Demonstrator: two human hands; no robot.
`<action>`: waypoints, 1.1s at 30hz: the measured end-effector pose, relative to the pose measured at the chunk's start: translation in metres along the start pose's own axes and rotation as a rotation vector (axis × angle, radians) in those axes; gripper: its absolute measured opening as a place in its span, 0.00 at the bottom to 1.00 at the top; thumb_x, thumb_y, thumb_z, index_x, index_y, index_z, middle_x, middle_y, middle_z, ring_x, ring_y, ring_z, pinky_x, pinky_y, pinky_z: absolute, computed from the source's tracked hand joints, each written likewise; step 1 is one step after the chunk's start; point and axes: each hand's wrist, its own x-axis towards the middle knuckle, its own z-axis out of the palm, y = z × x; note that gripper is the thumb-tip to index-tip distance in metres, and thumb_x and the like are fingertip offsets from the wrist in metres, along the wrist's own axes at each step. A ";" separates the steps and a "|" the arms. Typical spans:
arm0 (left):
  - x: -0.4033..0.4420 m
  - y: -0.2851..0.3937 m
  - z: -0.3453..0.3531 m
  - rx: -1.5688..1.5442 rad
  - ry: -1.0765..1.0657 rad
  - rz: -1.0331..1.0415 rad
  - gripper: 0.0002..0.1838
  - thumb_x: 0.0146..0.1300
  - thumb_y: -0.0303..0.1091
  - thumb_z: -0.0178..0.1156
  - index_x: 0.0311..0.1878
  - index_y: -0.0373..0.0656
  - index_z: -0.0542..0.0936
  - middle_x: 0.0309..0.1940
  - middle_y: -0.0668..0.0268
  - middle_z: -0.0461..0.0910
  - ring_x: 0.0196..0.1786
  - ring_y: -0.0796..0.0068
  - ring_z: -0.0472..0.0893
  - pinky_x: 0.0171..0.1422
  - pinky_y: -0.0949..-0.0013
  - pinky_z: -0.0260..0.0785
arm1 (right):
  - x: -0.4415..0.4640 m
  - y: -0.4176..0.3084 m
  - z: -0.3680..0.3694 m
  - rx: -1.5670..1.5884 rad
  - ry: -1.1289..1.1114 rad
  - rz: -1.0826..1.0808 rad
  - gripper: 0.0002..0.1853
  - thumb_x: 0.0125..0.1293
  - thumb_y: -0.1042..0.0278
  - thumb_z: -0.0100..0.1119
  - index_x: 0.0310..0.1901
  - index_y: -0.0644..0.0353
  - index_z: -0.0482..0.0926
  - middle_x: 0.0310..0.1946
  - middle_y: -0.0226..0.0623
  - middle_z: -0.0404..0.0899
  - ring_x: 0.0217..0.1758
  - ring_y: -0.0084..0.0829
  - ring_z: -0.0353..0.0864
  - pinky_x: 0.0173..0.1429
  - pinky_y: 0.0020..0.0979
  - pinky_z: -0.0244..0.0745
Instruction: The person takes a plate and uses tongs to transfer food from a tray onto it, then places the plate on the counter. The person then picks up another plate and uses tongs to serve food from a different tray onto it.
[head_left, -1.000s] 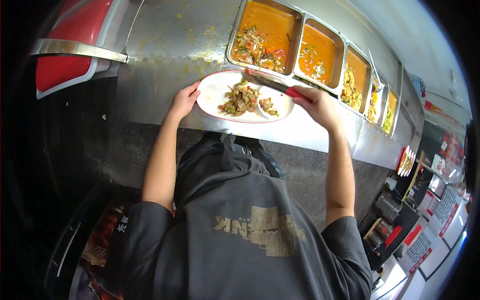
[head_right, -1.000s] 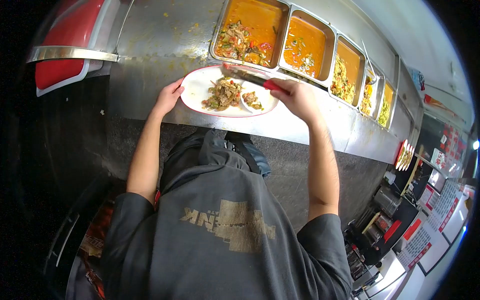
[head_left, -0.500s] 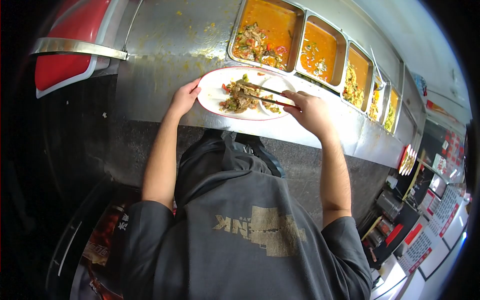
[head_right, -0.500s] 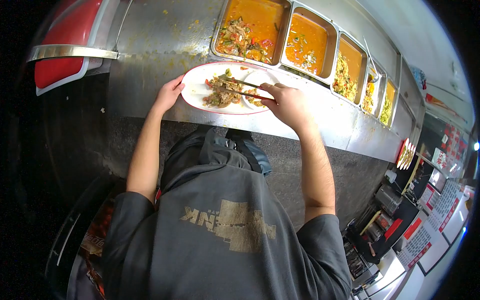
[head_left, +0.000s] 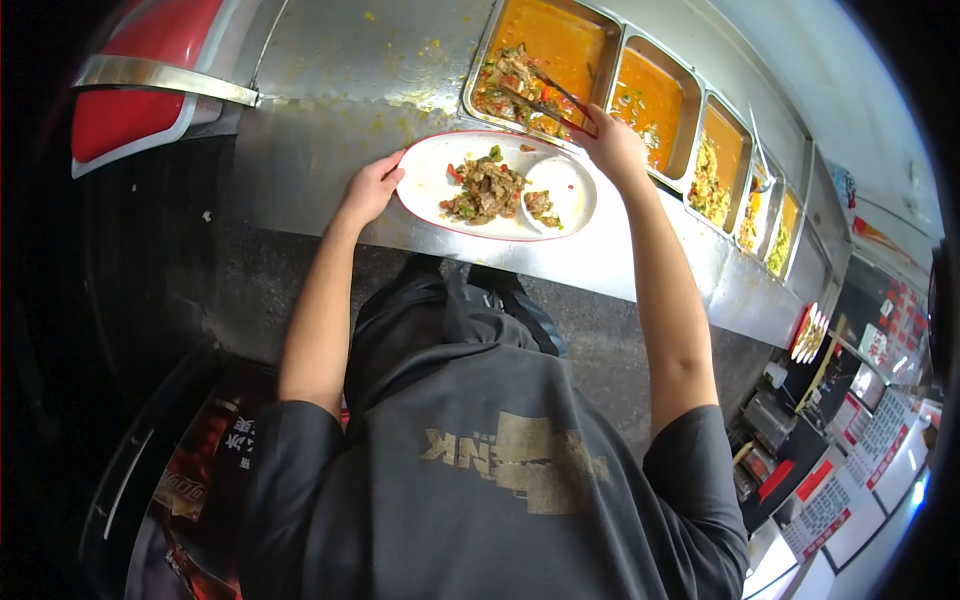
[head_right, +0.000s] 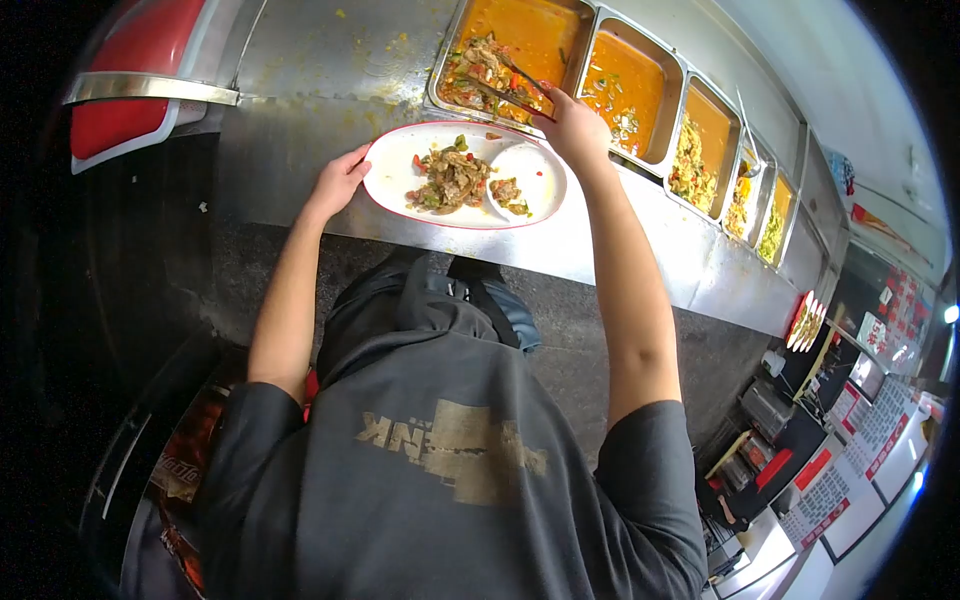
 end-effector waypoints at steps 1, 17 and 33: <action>0.000 -0.002 0.000 0.006 0.005 0.001 0.22 0.72 0.35 0.56 0.67 0.39 0.73 0.60 0.55 0.80 0.61 0.67 0.79 0.65 0.68 0.68 | 0.008 -0.003 0.001 -0.023 -0.071 0.048 0.30 0.63 0.45 0.63 0.65 0.44 0.74 0.51 0.41 0.83 0.55 0.41 0.83 0.54 0.41 0.78; -0.002 -0.001 0.002 -0.039 0.029 -0.020 0.21 0.71 0.33 0.56 0.66 0.39 0.74 0.59 0.55 0.80 0.60 0.66 0.80 0.65 0.67 0.68 | 0.025 0.017 0.026 0.058 -0.010 0.010 0.21 0.66 0.48 0.59 0.59 0.42 0.80 0.43 0.38 0.86 0.47 0.40 0.85 0.50 0.40 0.79; -0.003 0.010 -0.002 0.035 0.009 -0.011 0.23 0.72 0.35 0.56 0.67 0.37 0.72 0.61 0.55 0.79 0.62 0.67 0.79 0.67 0.68 0.67 | -0.089 0.051 -0.040 0.612 -0.219 -0.077 0.21 0.63 0.62 0.70 0.56 0.61 0.82 0.45 0.40 0.87 0.46 0.26 0.84 0.55 0.29 0.77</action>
